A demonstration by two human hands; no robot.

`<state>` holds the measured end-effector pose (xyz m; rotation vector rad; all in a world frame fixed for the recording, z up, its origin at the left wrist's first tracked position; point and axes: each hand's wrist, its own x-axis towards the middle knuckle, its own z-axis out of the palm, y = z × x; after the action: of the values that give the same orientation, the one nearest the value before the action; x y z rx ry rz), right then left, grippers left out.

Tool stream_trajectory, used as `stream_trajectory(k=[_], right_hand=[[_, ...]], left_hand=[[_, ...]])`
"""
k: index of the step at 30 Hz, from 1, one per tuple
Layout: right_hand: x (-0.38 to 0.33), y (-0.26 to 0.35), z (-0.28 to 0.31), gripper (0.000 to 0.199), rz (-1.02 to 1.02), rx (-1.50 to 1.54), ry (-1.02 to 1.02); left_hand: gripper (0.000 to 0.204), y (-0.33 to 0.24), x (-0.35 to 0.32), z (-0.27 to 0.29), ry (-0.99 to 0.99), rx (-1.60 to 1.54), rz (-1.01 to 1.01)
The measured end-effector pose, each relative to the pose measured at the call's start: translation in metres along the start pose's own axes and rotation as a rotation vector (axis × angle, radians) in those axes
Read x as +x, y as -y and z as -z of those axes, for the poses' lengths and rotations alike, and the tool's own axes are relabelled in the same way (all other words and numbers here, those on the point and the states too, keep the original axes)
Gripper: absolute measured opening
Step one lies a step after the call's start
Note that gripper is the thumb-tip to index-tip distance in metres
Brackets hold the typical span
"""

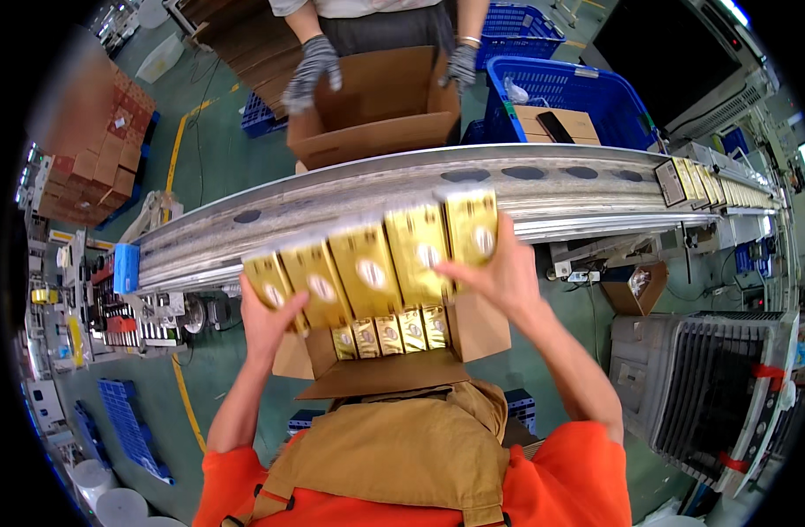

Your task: The person packs gold-colored rectangular packages from a conveyor belt into cardboard boxes by hand.

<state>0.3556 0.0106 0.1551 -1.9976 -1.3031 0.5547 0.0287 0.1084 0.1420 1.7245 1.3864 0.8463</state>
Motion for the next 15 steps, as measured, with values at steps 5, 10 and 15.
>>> stream_trajectory(k=[5,10,15], right_hand=[[-0.099,-0.048,-0.085,0.086,-0.143,0.071,0.237],[-0.109,-0.179,-0.217,0.039,-0.016,-0.583,0.932],[-0.079,-0.127,-0.223,0.025,0.016,-0.813,1.190]], left_hand=[[0.076,0.099,-0.084,-0.001,0.242,-0.220,0.331],[0.089,0.229,-0.088,-0.078,0.843,0.596,0.461],[0.057,0.198,-0.054,-0.082,1.059,1.095,0.145]])
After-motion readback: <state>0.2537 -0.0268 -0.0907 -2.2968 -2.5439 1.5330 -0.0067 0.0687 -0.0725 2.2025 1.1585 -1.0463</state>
